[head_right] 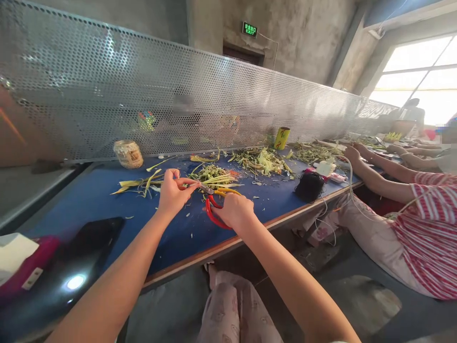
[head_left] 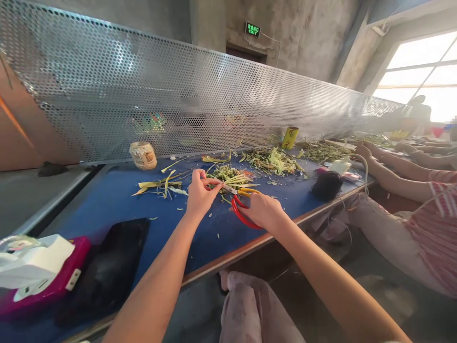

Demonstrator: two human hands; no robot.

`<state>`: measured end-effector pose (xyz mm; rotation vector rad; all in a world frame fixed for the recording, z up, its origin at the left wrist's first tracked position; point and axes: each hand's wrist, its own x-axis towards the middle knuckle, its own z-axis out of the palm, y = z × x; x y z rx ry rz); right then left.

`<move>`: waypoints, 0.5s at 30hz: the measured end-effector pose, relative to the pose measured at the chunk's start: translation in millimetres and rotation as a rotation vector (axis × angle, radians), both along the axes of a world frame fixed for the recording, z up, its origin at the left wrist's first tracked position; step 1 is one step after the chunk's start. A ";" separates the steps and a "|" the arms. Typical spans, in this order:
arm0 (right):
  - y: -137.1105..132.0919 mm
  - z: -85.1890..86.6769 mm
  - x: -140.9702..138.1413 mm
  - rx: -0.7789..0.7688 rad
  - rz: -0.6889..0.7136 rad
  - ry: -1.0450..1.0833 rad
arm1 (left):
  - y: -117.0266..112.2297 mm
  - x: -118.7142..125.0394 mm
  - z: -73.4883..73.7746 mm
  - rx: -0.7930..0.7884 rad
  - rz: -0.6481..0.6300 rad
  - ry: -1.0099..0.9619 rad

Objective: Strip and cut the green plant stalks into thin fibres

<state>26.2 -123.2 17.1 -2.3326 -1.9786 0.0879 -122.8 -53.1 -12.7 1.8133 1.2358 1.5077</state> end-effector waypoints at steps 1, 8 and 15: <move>0.2 0.5 0.4 -0.006 0.012 0.002 | -0.5 -1.1 0.6 0.013 0.011 0.005; 1.6 -7.5 12.6 -0.013 0.054 0.070 | -6.2 -9.0 7.9 0.132 0.195 -0.002; -0.1 -17.0 13.5 -0.013 0.079 0.127 | -1.3 -0.2 1.0 -0.048 -0.046 -0.131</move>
